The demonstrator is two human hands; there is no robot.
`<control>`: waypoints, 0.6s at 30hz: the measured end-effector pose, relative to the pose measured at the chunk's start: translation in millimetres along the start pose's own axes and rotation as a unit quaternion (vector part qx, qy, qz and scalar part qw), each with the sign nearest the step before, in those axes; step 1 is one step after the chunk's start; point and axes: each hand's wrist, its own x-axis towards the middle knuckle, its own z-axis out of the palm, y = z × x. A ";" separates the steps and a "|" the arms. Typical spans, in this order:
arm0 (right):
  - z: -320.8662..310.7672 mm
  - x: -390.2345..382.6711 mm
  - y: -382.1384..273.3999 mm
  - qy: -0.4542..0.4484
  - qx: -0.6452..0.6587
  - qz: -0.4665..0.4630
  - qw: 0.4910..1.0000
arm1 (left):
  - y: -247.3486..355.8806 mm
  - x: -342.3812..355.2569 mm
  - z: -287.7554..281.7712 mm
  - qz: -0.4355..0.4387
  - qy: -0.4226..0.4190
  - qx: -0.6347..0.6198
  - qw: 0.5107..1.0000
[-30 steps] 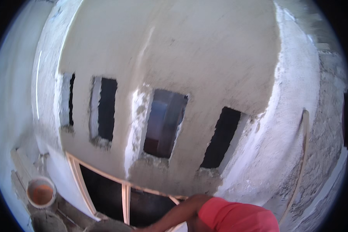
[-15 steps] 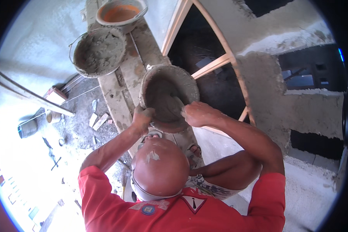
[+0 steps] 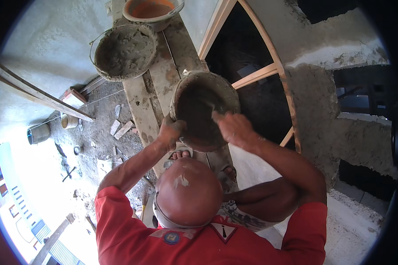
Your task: The person uses a float to smooth wet plaster on a ceiling and wall, then uses a trowel to mix mortar in a bucket and apply it to a wall surface.
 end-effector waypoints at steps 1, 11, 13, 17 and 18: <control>4.8 -8.9 -8.0 -0.005 0.004 -0.040 0.999 | -4.0 0.3 -1.2 0.008 0.003 -0.012 1.000; -41.4 -0.1 25.2 0.159 -0.188 -0.036 0.968 | 6.0 -19.4 7.9 0.009 -0.015 -0.098 0.995; -28.7 10.5 18.7 0.063 -0.171 -0.041 0.982 | 8.4 -19.7 14.5 0.028 0.013 -0.083 0.996; -6.1 7.9 26.2 -0.048 -0.111 -0.103 0.987 | 8.3 -17.7 21.3 0.049 -0.017 -0.054 0.997; -7.4 6.0 27.1 -0.083 -0.091 -0.128 0.984 | 10.0 -20.1 23.9 0.053 -0.029 -0.063 0.996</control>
